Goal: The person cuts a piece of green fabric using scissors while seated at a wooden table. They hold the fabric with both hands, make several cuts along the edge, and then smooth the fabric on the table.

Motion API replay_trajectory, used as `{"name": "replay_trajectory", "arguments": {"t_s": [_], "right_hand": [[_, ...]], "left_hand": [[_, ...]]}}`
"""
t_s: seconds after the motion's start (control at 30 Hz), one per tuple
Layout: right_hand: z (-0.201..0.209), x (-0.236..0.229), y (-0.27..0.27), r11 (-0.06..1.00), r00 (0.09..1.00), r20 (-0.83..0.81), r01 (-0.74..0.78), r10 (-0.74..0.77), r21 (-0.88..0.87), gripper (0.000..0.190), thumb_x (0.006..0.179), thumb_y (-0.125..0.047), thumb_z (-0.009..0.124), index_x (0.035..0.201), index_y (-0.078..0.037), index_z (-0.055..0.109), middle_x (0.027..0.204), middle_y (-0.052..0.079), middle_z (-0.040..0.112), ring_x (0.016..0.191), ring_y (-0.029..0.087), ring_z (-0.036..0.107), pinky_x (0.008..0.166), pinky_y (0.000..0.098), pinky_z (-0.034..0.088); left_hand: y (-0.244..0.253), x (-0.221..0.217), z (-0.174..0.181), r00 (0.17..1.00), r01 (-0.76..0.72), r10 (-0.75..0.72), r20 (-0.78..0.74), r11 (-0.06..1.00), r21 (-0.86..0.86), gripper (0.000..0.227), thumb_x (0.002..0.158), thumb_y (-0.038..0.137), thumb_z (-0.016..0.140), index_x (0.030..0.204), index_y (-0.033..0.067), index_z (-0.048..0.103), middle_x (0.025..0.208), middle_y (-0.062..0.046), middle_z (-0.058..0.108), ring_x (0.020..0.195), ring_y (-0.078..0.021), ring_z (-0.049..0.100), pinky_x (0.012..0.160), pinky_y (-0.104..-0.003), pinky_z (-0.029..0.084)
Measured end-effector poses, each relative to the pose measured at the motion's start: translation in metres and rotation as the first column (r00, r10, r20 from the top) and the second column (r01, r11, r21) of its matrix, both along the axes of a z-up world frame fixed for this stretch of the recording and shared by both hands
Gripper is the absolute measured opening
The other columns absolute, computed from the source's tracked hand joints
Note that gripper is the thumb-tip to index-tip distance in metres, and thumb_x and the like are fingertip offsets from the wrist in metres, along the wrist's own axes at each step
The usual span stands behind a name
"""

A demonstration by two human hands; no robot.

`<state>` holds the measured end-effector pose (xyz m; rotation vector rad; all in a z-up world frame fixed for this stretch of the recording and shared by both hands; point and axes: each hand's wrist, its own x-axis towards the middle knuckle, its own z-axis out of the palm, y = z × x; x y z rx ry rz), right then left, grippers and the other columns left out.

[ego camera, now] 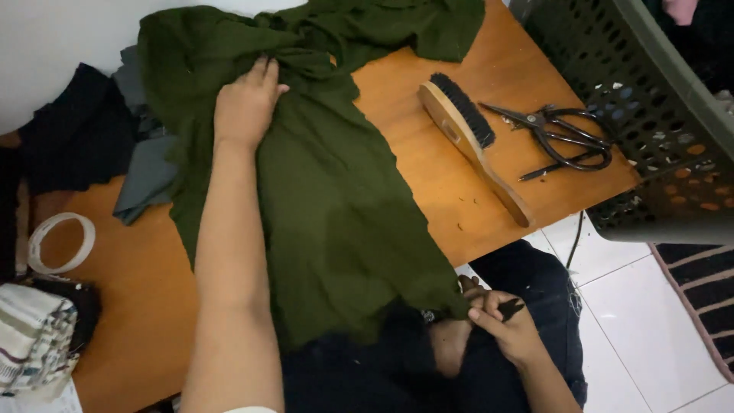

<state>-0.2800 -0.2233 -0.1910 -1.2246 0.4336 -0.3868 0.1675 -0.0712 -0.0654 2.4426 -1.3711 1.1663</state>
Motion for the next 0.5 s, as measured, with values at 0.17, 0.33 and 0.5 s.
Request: {"name": "replay_trajectory", "arguments": {"t_s": [0.17, 0.33, 0.5], "right_hand": [[0.011, -0.008, 0.013, 0.998, 0.999, -0.014, 0.041, -0.042, -0.037, 0.039, 0.065, 0.008, 0.063, 0.051, -0.011, 0.032, 0.065, 0.014, 0.064, 0.068, 0.02, 0.06, 0.073, 0.0271, 0.042], [0.017, -0.008, 0.03, 0.991, 0.993, 0.03, 0.115, -0.118, 0.074, 0.038, 0.069, 0.004, 0.06, 0.051, -0.013, 0.032, 0.09, 0.019, 0.059, 0.129, 0.031, 0.036, 0.09, 0.0345, 0.034], [0.028, -0.011, 0.043, 0.989, 0.98, 0.138, 0.142, -0.145, 0.034, 0.03, 0.076, 0.0, 0.055, 0.059, -0.011, 0.034, 0.072, 0.006, 0.049, 0.095, 0.02, 0.047, 0.098, 0.0355, 0.026]], "left_hand": [[-0.005, -0.067, 0.039, 0.856, 0.054, -0.092, 0.51, 0.995, 0.088, 0.019, 0.077, 0.01, 0.06, 0.095, 0.0068, 0.06, 0.112, -0.005, 0.055, 0.099, -0.0132, 0.056, 0.073, -0.021, 0.048], [0.012, -0.195, 0.077, 0.882, 0.47, -0.465, 0.071, 0.878, -0.093, 0.012, 0.075, 0.006, 0.061, 0.086, 0.0012, 0.061, 0.098, -0.014, 0.061, 0.085, -0.0254, 0.058, 0.086, -0.04, 0.043], [0.062, -0.345, 0.012, 0.303, 0.209, -0.521, -0.798, 0.853, -0.478, 0.019, 0.071, 0.013, 0.058, 0.053, 0.005, 0.054, 0.047, -0.003, 0.05, 0.039, -0.0145, 0.04, 0.042, -0.027, 0.036]]}}
